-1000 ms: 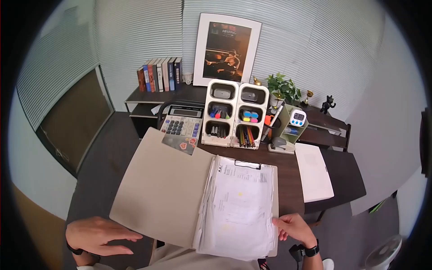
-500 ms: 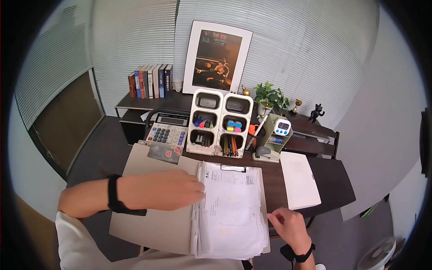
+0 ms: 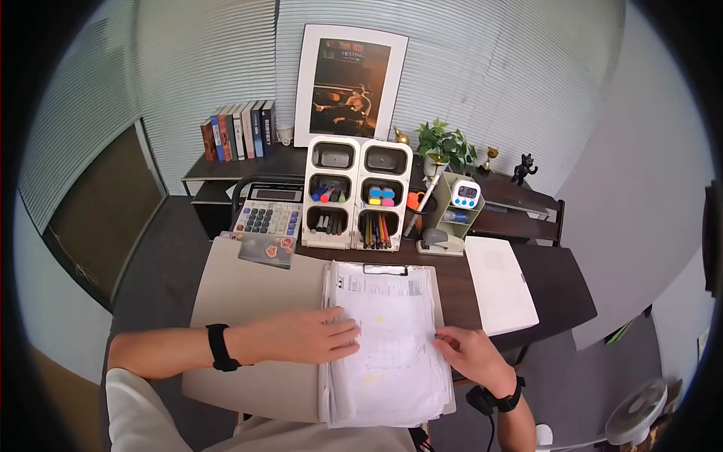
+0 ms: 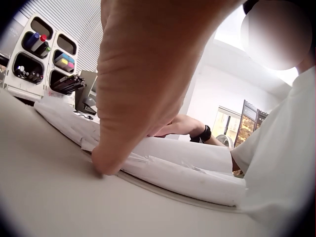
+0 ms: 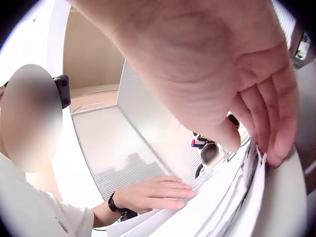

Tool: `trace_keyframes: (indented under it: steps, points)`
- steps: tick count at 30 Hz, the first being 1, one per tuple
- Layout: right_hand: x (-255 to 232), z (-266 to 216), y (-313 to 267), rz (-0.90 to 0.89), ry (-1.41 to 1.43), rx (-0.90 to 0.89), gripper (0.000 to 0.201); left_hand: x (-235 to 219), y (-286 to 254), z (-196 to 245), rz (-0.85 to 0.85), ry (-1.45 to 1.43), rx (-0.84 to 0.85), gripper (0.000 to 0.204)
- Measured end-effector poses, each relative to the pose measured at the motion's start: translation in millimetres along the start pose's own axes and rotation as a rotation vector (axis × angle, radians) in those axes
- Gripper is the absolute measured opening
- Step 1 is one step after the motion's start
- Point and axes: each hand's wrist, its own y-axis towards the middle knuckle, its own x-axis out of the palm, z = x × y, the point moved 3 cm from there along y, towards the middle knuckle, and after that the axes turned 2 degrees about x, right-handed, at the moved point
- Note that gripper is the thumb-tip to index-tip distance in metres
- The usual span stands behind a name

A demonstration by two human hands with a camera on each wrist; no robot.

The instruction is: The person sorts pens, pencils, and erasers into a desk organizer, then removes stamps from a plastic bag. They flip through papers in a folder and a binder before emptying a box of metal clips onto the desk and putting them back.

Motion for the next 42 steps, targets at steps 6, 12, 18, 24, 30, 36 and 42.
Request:
trace_keyframes:
  steps: [6, 12, 18, 24, 30, 36, 42]
  points:
    - [-3, 13, 27, -0.038, -0.054, -0.013, 0.027, 10, 6, 4, -0.115, 0.001, -0.057, 0.041]
    - [-12, 5, 40, -0.128, -0.125, 0.04, 0.025, 13, -1, 0, -0.141, -0.184, -0.135, 0.042]
    - [-16, 0, 55, 0.024, -0.283, -0.055, 0.022, 20, -8, -5, 0.049, -0.255, -0.177, 0.034]
    - [-9, -16, 87, 0.12, -0.289, -0.264, 0.018, 17, -6, -3, -0.027, -0.065, -0.114, 0.034]
    - [9, -16, 135, 0.197, -0.397, -0.605, 0.024, 25, -3, 3, 0.012, 0.091, -0.087, 0.033]
    - [24, -9, 169, 0.169, -0.55, -0.771, 0.023, 24, -2, 3, -0.019, 0.035, -0.112, 0.032]
    - [26, -15, 174, 0.177, -0.754, -0.909, 0.02, 17, -3, -5, -0.098, -0.171, -0.092, 0.049]
